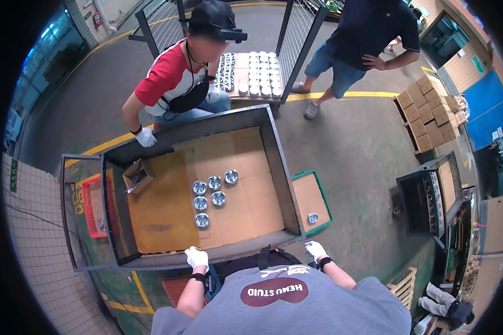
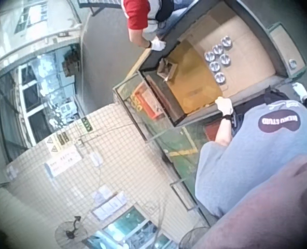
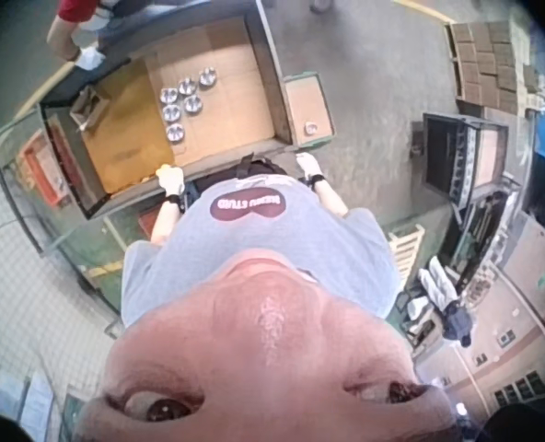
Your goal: The recorder is inspecting circular metal components and placing them into a shipping tray.
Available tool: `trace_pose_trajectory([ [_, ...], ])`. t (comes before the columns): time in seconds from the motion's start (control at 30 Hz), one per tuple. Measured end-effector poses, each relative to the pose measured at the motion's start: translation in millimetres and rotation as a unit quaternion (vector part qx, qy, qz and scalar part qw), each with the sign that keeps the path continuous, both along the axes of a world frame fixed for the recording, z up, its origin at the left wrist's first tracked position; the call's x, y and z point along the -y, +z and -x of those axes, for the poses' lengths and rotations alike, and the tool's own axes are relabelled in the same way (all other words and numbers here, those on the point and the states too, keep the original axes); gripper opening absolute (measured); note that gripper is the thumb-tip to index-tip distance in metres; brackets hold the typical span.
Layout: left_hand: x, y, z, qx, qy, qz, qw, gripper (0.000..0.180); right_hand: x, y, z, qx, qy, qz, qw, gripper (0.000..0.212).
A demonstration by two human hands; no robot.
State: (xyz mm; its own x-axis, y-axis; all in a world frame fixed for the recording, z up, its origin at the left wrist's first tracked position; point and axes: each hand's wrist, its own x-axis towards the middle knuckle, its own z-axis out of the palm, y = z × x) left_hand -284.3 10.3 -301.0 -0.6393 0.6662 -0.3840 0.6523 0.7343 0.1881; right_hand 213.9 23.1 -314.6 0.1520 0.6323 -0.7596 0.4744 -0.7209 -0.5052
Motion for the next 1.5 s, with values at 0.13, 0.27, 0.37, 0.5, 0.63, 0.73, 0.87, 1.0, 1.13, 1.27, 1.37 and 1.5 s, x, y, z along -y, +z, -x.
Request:
trace_pose_trajectory([
  [0.13,9,8,-4,0.01,0.024,-0.011,1.0,0.023,7,-18,-6,0.025,0.032,0.003,0.999,0.026],
  [0.27,19,14,-11,0.039,0.081,-0.019,0.996,0.02,0,-18,-6,0.024,0.06,-0.003,0.998,0.028],
  [0.37,25,10,-11,0.096,0.177,-0.063,0.977,0.02,-4,-16,-4,0.039,0.12,-0.028,0.992,0.028],
  [0.5,39,0,-9,-0.005,0.061,-0.03,0.998,0.022,-7,6,6,0.006,0.081,-0.009,0.997,0.028],
  [0.63,53,-3,-8,0.031,0.09,-0.023,0.995,0.023,-8,-1,2,0.001,0.119,-0.011,0.993,0.027],
  [0.73,65,-24,13,-0.067,-0.207,0.111,0.97,0.026,1,-21,-10,-0.046,0.099,-0.063,0.992,0.024],
  [0.87,35,23,-1,0.006,0.075,-0.119,0.99,0.027,-20,-8,3,-0.044,0.14,-0.064,0.987,0.026],
  [1.0,44,18,12,0.038,0.1,-0.108,0.988,0.03,-48,24,33,-0.038,0.148,-0.01,0.988,0.028],
  [1.13,49,19,8,0.063,0.121,-0.099,0.986,0.029,-64,37,51,0.007,0.193,-0.07,0.979,0.029],
  [1.27,58,-4,16,0.025,0.002,-0.097,0.995,0.016,-68,56,66,0.108,0.296,-0.072,0.946,0.032],
  [1.37,76,-59,30,0.502,0.443,-0.367,0.646,0.007,-71,45,74,0.108,0.331,-0.092,0.933,0.032],
  [1.5,52,-69,21,0.254,0.348,-0.203,0.879,0.004,-57,50,65,0.103,0.288,-0.1,0.947,0.031],
])
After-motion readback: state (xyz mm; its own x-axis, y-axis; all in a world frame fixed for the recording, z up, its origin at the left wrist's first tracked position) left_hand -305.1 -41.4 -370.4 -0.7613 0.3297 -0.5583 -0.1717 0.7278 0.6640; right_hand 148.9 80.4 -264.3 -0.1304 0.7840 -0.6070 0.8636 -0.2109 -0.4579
